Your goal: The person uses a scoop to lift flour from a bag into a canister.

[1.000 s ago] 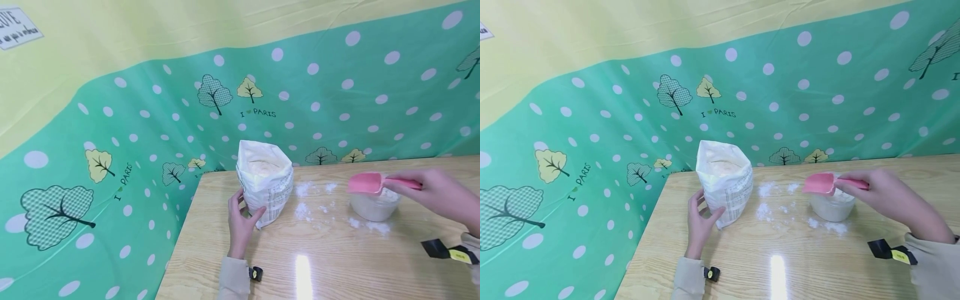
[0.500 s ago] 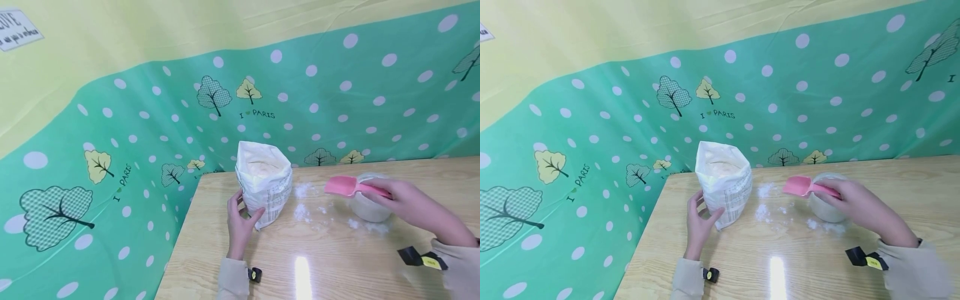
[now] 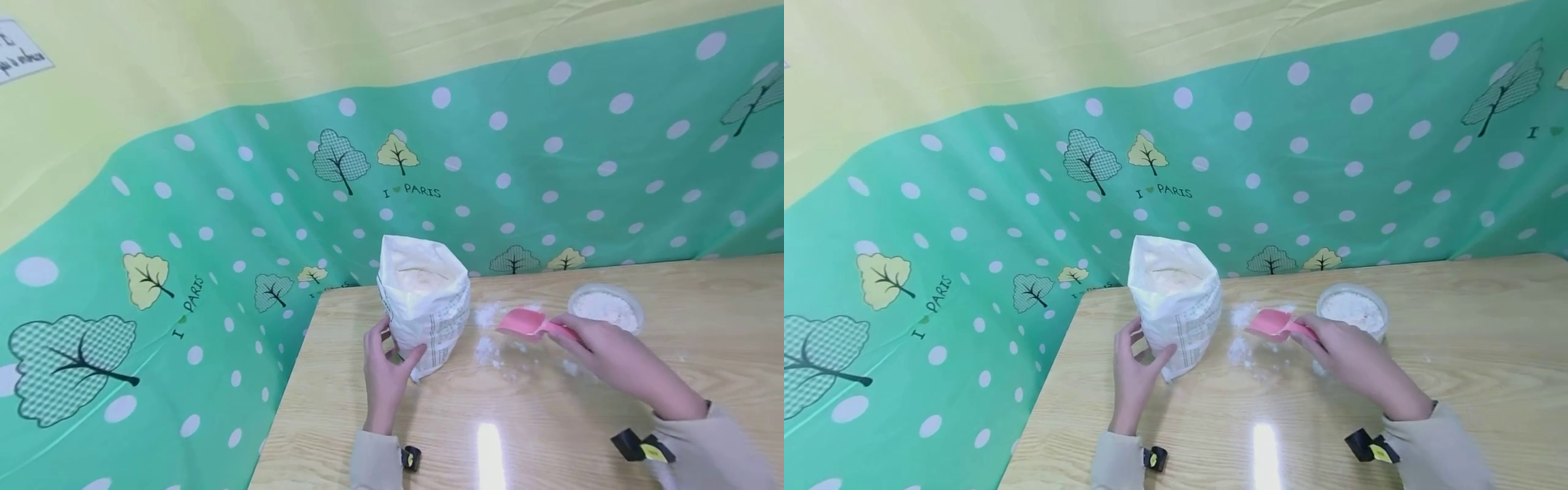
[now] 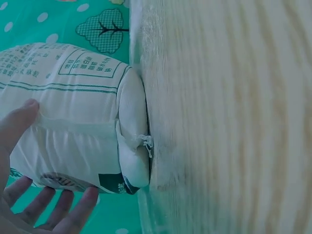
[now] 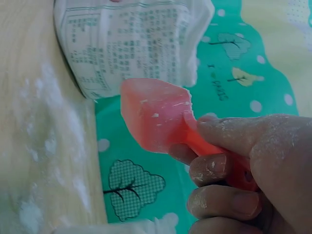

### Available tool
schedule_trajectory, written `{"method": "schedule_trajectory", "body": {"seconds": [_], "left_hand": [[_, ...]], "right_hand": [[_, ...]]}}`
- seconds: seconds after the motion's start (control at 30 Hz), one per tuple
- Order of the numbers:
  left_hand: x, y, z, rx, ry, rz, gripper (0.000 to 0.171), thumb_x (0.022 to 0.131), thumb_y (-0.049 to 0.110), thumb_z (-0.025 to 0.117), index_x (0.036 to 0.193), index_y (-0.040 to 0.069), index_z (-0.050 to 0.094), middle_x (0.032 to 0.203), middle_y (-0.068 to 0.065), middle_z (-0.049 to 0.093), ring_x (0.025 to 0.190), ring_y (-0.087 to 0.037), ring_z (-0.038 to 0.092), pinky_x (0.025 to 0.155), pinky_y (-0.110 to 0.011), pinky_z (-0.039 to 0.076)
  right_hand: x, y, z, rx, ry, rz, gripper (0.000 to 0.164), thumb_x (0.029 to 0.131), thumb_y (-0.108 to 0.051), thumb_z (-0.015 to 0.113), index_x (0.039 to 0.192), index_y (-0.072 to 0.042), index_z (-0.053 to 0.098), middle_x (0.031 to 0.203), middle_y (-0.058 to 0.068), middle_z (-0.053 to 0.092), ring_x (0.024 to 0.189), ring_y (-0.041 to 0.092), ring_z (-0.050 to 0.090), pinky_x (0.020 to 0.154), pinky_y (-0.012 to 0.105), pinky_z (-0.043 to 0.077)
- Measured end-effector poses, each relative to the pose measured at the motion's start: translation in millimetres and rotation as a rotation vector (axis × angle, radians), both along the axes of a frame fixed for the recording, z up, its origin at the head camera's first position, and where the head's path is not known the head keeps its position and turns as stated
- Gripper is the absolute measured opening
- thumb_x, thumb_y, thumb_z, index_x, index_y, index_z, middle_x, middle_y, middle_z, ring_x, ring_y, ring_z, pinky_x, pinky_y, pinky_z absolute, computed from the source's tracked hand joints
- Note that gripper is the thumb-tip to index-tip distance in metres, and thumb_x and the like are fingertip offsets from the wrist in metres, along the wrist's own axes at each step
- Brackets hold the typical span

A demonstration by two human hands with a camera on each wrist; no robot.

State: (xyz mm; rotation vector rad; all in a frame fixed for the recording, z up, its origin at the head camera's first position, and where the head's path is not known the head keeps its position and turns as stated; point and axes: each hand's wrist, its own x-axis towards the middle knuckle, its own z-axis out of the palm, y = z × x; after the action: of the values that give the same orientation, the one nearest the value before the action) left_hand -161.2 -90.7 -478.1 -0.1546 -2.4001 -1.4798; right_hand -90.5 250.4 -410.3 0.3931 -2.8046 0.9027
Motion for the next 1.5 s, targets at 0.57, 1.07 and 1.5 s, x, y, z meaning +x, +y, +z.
{"method": "schedule_trajectory", "body": {"seconds": [0.57,1.07,1.5], "left_hand": [[20.8,-6.2,17.0,0.019,0.116,0.010,0.052,0.084,0.013,0.079,0.132,0.014,0.056,0.122,-0.004,0.056,0.112,-0.025,0.058,0.090,-0.045,0.059],[44.8,7.7,10.6,-0.339,0.292,-0.098,0.039,0.081,0.009,0.079,0.115,0.007,0.060,0.105,-0.006,0.063,0.096,-0.017,0.062,0.083,-0.031,0.060],[59.8,25.7,8.5,-0.428,0.201,-0.163,0.043,0.083,0.014,0.078,0.123,0.012,0.061,0.115,-0.002,0.063,0.104,-0.018,0.064,0.089,-0.033,0.059]], "right_hand": [[-11.8,-33.0,-34.1,0.109,-0.026,-0.017,0.017,0.100,-0.024,0.059,0.088,-0.013,0.063,0.065,-0.010,0.046,0.059,0.006,0.041,0.053,0.022,0.039],[-3.4,-36.9,-54.7,0.171,-0.037,-0.061,0.025,0.097,-0.023,0.063,0.107,0.000,0.065,0.068,-0.003,0.054,0.060,0.013,0.053,0.057,0.035,0.054],[3.0,-47.7,-61.6,0.192,-0.080,-0.069,0.025,0.095,-0.024,0.065,0.094,0.000,0.056,0.060,0.000,0.045,0.050,0.014,0.042,0.042,0.027,0.037]]}}
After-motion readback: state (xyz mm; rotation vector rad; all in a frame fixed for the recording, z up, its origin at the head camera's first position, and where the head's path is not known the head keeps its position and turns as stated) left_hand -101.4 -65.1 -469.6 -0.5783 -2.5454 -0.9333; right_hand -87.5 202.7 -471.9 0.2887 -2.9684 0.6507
